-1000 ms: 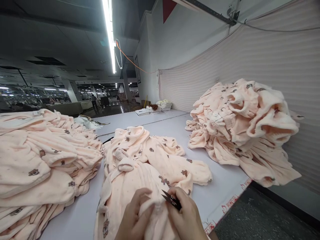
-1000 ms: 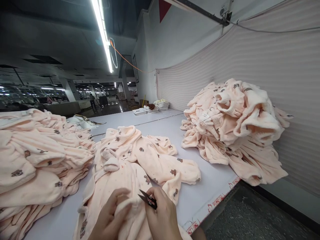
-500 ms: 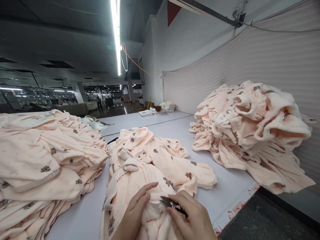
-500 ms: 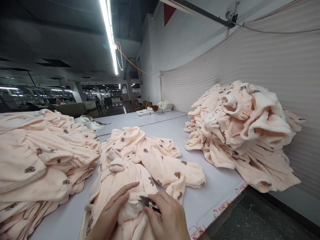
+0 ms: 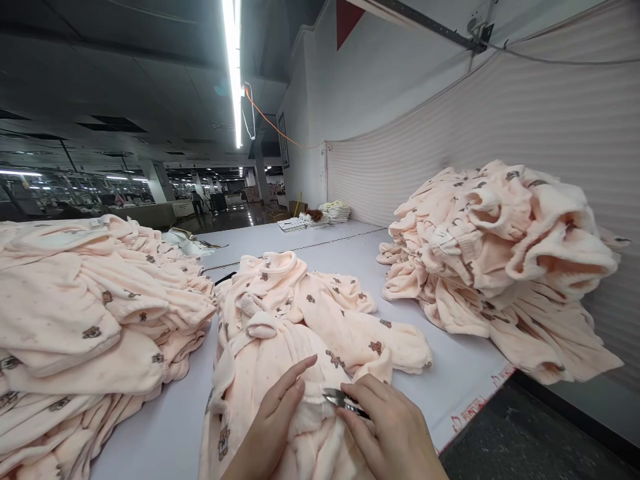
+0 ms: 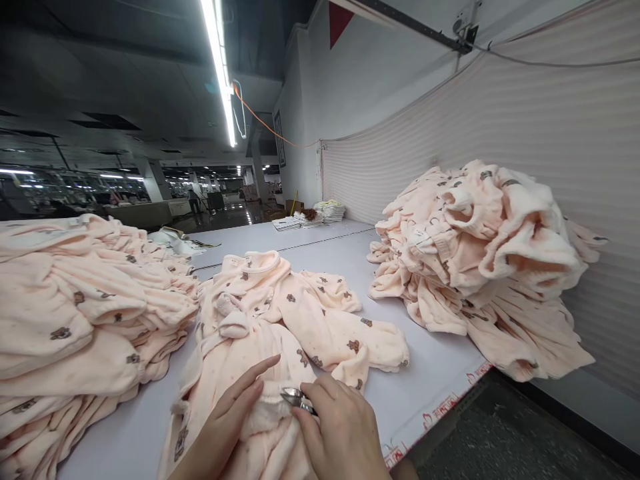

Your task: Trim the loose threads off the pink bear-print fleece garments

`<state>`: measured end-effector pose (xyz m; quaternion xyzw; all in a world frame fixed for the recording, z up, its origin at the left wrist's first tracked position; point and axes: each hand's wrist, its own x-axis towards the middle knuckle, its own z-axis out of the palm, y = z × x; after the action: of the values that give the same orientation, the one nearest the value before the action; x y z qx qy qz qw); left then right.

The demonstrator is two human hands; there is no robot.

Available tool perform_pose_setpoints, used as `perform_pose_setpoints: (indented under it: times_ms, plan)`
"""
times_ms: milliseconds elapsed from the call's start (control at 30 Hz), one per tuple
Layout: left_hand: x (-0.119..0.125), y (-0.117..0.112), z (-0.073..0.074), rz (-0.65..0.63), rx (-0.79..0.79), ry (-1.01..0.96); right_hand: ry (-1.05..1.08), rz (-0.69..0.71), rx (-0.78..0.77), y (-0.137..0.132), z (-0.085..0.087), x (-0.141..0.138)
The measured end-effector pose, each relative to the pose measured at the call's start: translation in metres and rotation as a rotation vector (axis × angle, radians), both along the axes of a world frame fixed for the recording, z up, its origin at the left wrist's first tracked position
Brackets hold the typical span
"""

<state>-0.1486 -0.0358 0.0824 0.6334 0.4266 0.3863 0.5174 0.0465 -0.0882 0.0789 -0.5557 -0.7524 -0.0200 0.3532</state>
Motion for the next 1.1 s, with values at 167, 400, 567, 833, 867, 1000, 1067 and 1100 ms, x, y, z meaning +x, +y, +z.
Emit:
perform_pose_setpoints:
  times_ms: [167, 400, 567, 833, 867, 1000, 1067, 1100]
  plan:
    - [0.000, 0.000, -0.002, -0.011, 0.001, -0.001, -0.042, 0.012, -0.047, -0.001, 0.005, 0.003]
    - [0.004, -0.001, 0.004, -0.010, -0.040, -0.027, 0.132, -0.018, -0.151, 0.002, -0.002, -0.001]
    - [0.005, -0.001, 0.007, -0.001, -0.058, -0.052, 0.218, 0.055, -0.259, -0.002, 0.006, 0.001]
    - [0.006, 0.000, 0.009, -0.036, -0.041, -0.045, 0.222, 0.071, -0.258, 0.002, 0.007, -0.002]
    - [0.006, -0.001, 0.009, -0.034, -0.042, -0.043, 0.211, 0.071, -0.254, 0.003, 0.007, -0.002]
    - [0.006, -0.002, 0.010, -0.031, -0.042, -0.034, 0.237, 0.062, -0.265, 0.002, 0.008, 0.000]
    - [0.006, -0.002, 0.010, -0.039, -0.033, -0.033, 0.231, 0.074, -0.284, 0.001, 0.010, 0.002]
    - [0.006, -0.002, 0.010, -0.046, -0.026, -0.033, 0.210, 0.073, -0.289, 0.000, 0.011, 0.003]
